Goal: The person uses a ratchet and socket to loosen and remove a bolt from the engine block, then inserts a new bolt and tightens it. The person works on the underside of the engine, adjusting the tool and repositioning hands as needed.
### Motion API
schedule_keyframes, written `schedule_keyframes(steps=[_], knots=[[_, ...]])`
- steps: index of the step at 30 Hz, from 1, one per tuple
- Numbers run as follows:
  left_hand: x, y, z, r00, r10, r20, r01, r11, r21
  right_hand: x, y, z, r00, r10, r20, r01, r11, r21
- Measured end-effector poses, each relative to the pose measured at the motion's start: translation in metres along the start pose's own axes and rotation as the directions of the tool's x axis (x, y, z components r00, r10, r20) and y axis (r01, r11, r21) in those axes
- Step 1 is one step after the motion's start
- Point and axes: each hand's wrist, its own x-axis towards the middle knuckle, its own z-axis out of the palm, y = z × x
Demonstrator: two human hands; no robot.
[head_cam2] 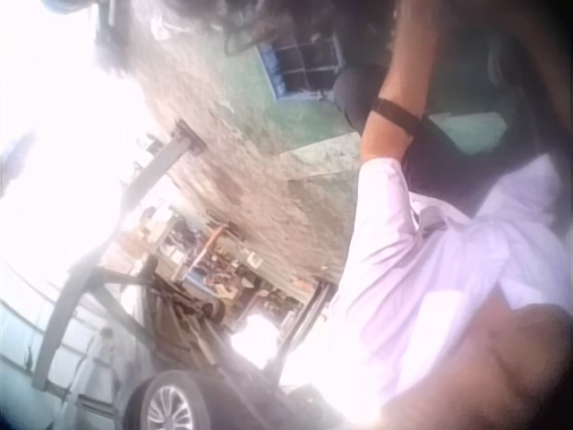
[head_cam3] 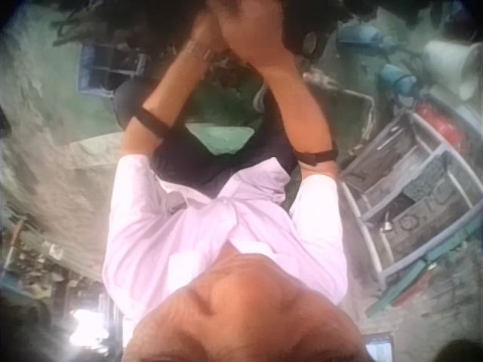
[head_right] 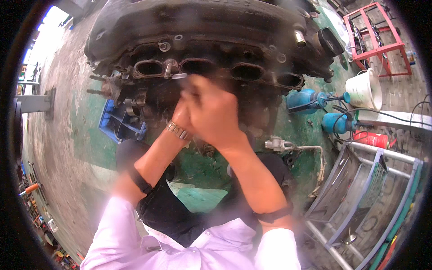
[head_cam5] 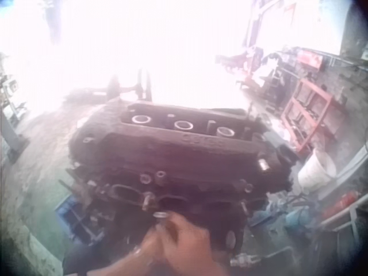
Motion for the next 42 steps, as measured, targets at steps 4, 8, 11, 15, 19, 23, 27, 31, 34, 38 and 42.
schedule_keyframes(steps=[4, 8, 11, 15, 19, 23, 27, 31, 34, 38, 42], knots=[[0.011, -0.005, -0.015, 0.996, 0.024, 0.086, -0.012, 0.991, -0.134, 0.005, -0.005, 0.028, 0.971, -0.1, 0.215, 0.133, 0.981, -0.141], [-0.006, 0.005, -0.005, 0.997, -0.018, -0.076, 0.009, 0.992, -0.126, 0.008, -0.006, 0.044, 0.926, -0.05, 0.374, 0.188, 0.921, -0.342], [-0.012, 0.015, 0.007, 0.992, -0.02, -0.125, 0.006, 0.993, -0.117, 0.007, -0.005, 0.047, 0.901, -0.022, 0.433, 0.218, 0.886, -0.41], [-0.015, 0.023, 0.007, 0.985, -0.001, -0.174, -0.019, 0.994, -0.109, 0.005, -0.005, 0.045, 0.907, -0.023, 0.42, 0.208, 0.892, -0.401], [-0.023, 0.032, -0.008, 0.969, 0.057, -0.239, -0.083, 0.992, -0.099, 0.0, -0.007, 0.049, 0.941, -0.028, 0.337, 0.154, 0.923, -0.352], [-0.038, 0.048, -0.028, 0.935, 0.119, -0.333, -0.141, 0.989, -0.043, -0.006, -0.007, 0.051, 0.96, -0.047, 0.278, 0.14, 0.935, -0.325], [-0.047, 0.055, -0.048, 0.908, 0.203, -0.366, -0.162, 0.977, 0.139, -0.01, -0.005, 0.052, 0.961, -0.053, 0.272, 0.135, 0.947, -0.293], [-0.052, 0.051, -0.057, 0.902, 0.156, -0.403, -0.149, 0.988, 0.049, -0.014, -0.005, 0.05, 0.935, -0.06, 0.348, 0.189, 0.918, -0.35], [-0.053, 0.049, -0.055, 0.903, 0.248, -0.349, -0.159, 0.951, 0.264, -0.019, -0.003, 0.045, 0.917, -0.044, 0.395, 0.19, 0.922, -0.339], [-0.055, 0.047, -0.048, 0.901, 0.122, -0.415, -0.063, 0.986, 0.154, -0.024, -0.002, 0.042, 0.901, -0.04, 0.433, 0.209, 0.913, -0.351], [-0.05, 0.044, -0.049, 0.905, 0.032, -0.424, 0.026, 0.991, 0.132, -0.025, -0.003, 0.027, 0.929, -0.069, 0.363, 0.157, 0.963, -0.22]])
